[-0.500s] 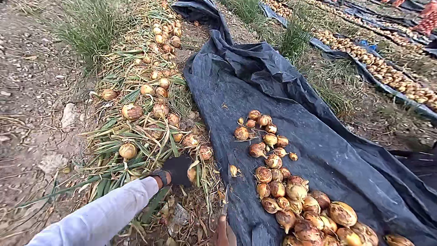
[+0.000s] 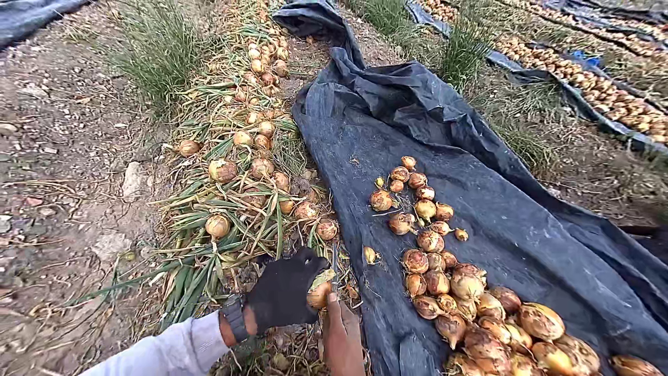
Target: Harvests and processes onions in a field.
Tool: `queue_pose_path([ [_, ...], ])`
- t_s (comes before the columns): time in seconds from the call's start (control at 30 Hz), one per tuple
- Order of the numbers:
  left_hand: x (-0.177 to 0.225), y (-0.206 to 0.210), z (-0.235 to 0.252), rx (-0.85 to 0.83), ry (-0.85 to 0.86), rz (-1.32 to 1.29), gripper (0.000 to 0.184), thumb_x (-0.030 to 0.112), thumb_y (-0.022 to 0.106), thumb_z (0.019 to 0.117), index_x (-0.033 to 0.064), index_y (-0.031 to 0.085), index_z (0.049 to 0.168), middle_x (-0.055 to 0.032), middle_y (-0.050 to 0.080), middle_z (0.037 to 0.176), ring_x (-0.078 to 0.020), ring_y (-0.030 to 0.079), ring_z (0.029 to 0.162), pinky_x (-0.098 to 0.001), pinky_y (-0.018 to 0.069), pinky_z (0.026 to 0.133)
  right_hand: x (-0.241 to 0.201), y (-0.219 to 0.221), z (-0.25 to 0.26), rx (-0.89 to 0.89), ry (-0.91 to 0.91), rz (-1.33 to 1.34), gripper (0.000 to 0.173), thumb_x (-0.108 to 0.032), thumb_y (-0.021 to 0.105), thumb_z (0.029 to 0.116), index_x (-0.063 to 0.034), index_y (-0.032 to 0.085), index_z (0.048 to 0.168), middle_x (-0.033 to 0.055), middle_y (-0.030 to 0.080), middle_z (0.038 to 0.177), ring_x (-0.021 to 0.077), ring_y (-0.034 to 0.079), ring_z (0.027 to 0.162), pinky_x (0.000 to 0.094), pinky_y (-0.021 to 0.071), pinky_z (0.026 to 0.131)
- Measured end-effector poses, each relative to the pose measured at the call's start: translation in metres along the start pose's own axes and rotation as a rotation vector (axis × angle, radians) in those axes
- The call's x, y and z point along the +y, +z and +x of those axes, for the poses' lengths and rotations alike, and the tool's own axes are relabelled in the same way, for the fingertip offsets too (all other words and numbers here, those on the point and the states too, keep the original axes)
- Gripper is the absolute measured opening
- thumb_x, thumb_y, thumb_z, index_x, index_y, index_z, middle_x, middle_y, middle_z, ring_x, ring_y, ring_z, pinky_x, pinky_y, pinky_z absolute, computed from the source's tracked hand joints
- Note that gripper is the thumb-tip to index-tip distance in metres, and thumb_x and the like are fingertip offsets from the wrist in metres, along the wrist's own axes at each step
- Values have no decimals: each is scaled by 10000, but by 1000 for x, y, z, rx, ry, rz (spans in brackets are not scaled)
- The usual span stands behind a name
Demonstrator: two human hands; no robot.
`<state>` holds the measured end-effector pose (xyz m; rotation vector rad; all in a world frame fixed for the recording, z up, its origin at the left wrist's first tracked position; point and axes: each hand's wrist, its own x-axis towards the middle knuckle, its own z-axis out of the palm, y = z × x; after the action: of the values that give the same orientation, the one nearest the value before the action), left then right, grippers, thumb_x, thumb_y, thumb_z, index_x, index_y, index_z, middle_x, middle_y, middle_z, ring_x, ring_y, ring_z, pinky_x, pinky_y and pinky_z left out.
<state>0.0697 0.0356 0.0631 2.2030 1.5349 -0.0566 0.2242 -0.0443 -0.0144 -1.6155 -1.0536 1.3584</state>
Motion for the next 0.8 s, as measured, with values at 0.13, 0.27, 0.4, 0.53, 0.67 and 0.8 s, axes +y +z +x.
queue_pose_path([
  [0.13,-36,32,26,63,-251,-174,958,620,840,645,182,561,1450,-69,548,1462,-290,678,1091,-535,590,874,-2,19,-22,-50,100,281,513,-426,336,1082,-119,508,709,-46,354,513,79,337,427,278,341,428],
  [0.27,-52,43,13,138,-475,-1393,339,361,746,899,112,627,1096,-30,648,820,-110,607,646,-283,531,578,12,11,-5,70,172,241,507,-510,410,1058,-39,580,973,2,387,571,143,381,439,352,400,422],
  [0.4,-26,47,-20,-232,-349,-1912,447,615,633,895,180,599,991,13,517,640,-71,463,466,-224,437,439,-3,12,4,142,40,-46,926,-771,535,839,5,569,1344,128,690,992,209,665,877,485,555,797],
  [0.53,-19,43,-29,-255,-280,-1800,436,597,725,808,196,627,948,28,542,644,-65,484,486,-228,437,448,-4,12,-1,157,-138,22,655,-572,396,1010,2,638,1210,50,599,729,145,558,596,397,517,579],
  [0.67,-35,32,-32,-125,-67,-1513,347,261,818,789,152,652,1073,20,650,788,-76,573,586,-247,495,525,-4,10,-17,-84,-54,342,517,-485,333,1064,-151,517,716,-78,361,495,47,326,391,244,327,384],
  [0.8,-44,16,-26,205,-65,-774,855,437,932,616,142,604,1349,14,717,1139,-79,684,1048,-339,585,943,-9,17,-26,-157,48,372,520,-460,306,1071,-182,454,657,-77,347,486,47,310,387,237,308,380],
])
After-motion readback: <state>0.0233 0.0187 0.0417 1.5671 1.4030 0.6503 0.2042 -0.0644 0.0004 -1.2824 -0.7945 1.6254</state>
